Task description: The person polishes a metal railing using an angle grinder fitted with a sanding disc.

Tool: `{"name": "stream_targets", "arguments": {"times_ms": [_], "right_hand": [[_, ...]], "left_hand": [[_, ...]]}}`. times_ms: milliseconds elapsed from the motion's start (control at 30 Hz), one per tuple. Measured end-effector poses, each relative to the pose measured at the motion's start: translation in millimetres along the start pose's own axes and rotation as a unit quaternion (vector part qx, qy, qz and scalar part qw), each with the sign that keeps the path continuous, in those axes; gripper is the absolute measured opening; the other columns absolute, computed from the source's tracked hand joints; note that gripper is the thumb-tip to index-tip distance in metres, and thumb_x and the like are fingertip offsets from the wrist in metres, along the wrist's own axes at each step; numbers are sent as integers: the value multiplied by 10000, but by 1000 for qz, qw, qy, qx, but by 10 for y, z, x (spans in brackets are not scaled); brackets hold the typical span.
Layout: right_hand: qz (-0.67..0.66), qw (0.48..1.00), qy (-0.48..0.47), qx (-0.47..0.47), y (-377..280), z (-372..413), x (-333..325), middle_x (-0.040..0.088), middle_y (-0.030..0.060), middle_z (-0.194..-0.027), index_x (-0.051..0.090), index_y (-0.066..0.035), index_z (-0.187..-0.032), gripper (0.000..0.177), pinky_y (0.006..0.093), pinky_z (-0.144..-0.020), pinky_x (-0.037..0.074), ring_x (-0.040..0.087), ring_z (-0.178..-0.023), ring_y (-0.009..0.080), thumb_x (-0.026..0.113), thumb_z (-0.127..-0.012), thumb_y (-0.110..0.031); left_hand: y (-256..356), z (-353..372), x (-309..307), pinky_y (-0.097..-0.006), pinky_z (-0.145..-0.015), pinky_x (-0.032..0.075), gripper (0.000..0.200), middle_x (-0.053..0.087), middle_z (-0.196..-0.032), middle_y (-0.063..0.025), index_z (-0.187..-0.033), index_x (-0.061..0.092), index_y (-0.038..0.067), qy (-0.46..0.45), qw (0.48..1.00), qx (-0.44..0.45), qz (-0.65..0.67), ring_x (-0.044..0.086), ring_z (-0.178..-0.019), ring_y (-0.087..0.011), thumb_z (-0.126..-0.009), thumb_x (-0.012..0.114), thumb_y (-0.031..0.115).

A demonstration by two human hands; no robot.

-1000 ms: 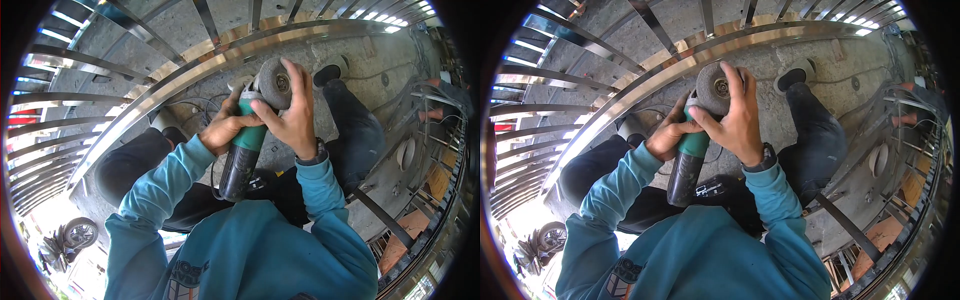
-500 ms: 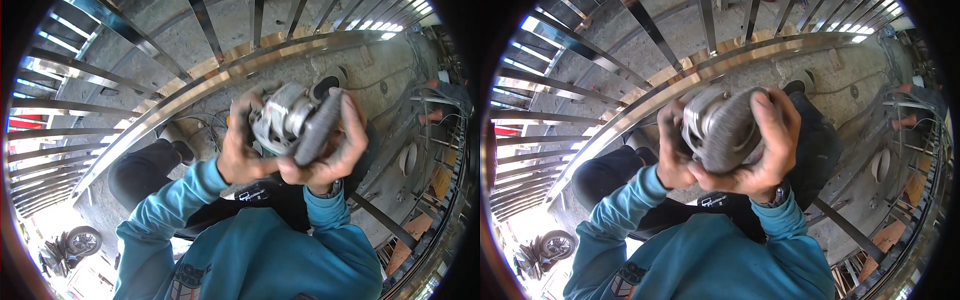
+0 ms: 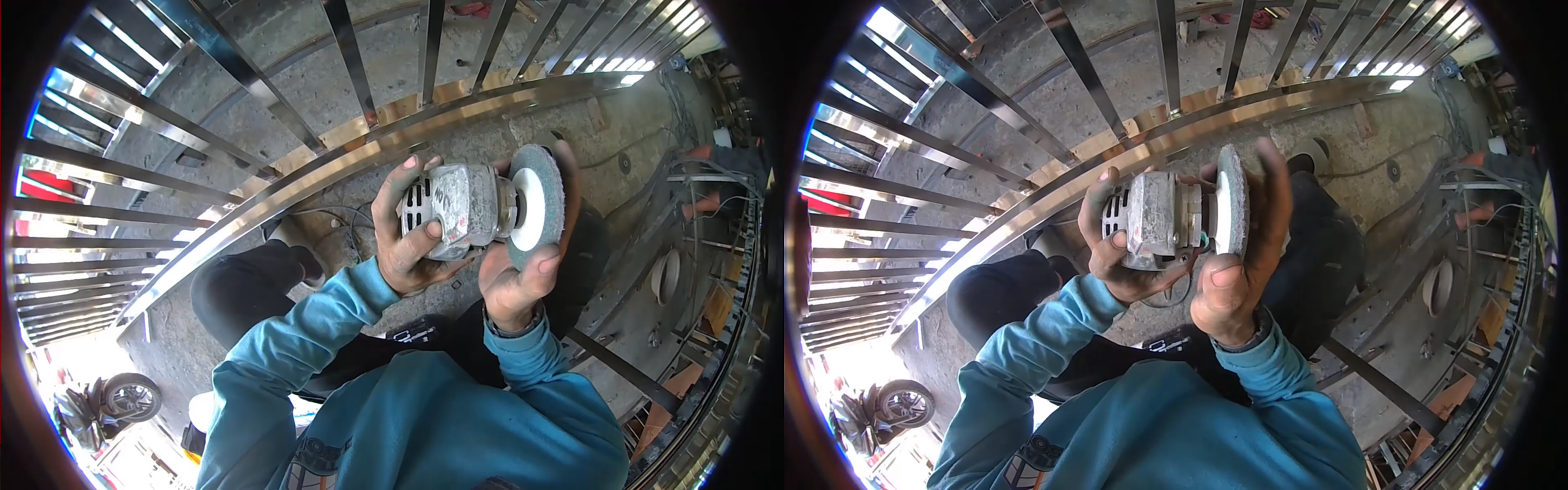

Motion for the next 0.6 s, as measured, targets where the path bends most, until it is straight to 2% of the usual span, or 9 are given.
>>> {"name": "stream_targets", "arguments": {"times_ms": [100, 267, 300, 333, 400, 433, 467, 533, 600], "right_hand": [[-5, 999, 17, 30, 23, 22, 36, 515, 153, -1288, 215, 47, -1551, 1116, 367, -990, 477, 551, -1163, 225, 501, -883, -800], [-51, 996, -21, 69, 150, -34, -11, 408, 200, -1472, 257, 36, -1554, 1076, 408, -1085, 410, 476, -1295, 267, 430, -906, -806], [-43, 993, -70, 90, 200, -41, -50, 351, 225, -1549, 329, 14, -1531, 967, 442, -1120, 383, 441, -1362, 308, 554, -908, -691], [-42, 993, -70, 91, 213, -68, -115, 351, 225, -1549, 329, 14, -1531, 967, 442, -1120, 383, 441, -1362, 308, 554, -908, -691], [0, 983, -179, -40, 34, -151, -47, 302, 239, -1593, 389, -8, -1499, 884, 462, -1127, 375, 408, -1411, 337, 664, -862, -555], [28, 964, -243, -107, -39, -167, -74, 277, 262, -1610, 362, -29, -1525, 943, 502, -1175, 320, 335, -1469, 339, 735, -820, -534], [30, 964, -241, -106, -50, -163, -83, 277, 262, -1610, 362, -29, -1525, 943, 502, -1175, 320, 335, -1469, 339, 735, -820, -534], [-27, 994, -107, -28, 14, -250, -276, 352, 257, -1571, 434, 3, -1472, 897, 480, -1101, 404, 406, -1419, 337, 747, -812, -519], [-45, 995, -82, 23, 64, -231, -258, 433, 254, -1509, 417, 13, -1488, 912, 472, -1072, 432, 464, -1369, 323, 755, -838, -530]], "left_hand": [[55, -107, -16, -504, -997, 562, 1032, 271, -1500, -321, -1462, 329, 193, -11, 999, 19, -35, 495, -1307, -515, -649, 965, 212], [-39, -216, -126, -488, -1021, 518, 871, 357, -1461, -319, -1330, 405, 133, -90, 990, -66, -80, 449, -1363, -464, -657, 954, 207], [-48, -215, -168, -477, -1030, 512, 870, 359, -1459, -310, -1332, 408, 112, -88, 989, -65, -97, 468, -1357, -434, -657, 951, 198], [-29, -220, -206, -477, -1030, 512, 870, 359, -1459, -310, -1332, 408, 112, -88, 989, -66, -97, 468, -1357, -434, -657, 951, 198], [-62, -207, -221, -473, -1047, 499, 877, 357, -1463, -295, -1346, 388, 93, -109, 981, -130, -91, 485, -1344, -420, -670, 942, 161], [-125, -96, -251, -492, -1050, 437, 786, 356, -1476, -319, -1308, 487, 50, -54, 986, -157, -25, 482, -1314, -435, -669, 922, 191], [-123, -66, -244, -492, -1050, 437, 786, 356, -1476, -319, -1308, 487, 50, -55, 986, -158, -23, 482, -1314, -435, -669, 922, 191], [-198, 6, -297, -486, -1078, 408, 853, 370, -1461, -293, -1352, 438, 39, -10, 972, -229, 52, 448, -1346, -410, -667, 926, 180], [-213, 30, -317, -485, -1100, 381, 893, 382, -1443, -270, -1382, 398, 30, -25, 962, -269, 35, 435, -1354, -387, -670, 923, 155]]}}
Point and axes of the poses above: each hand's wrist, its own z-axis away from the middle knuckle, its own x-axis out of the palm, y = z × x, the point moved 8 cm from there along -z, towards the middle knuckle
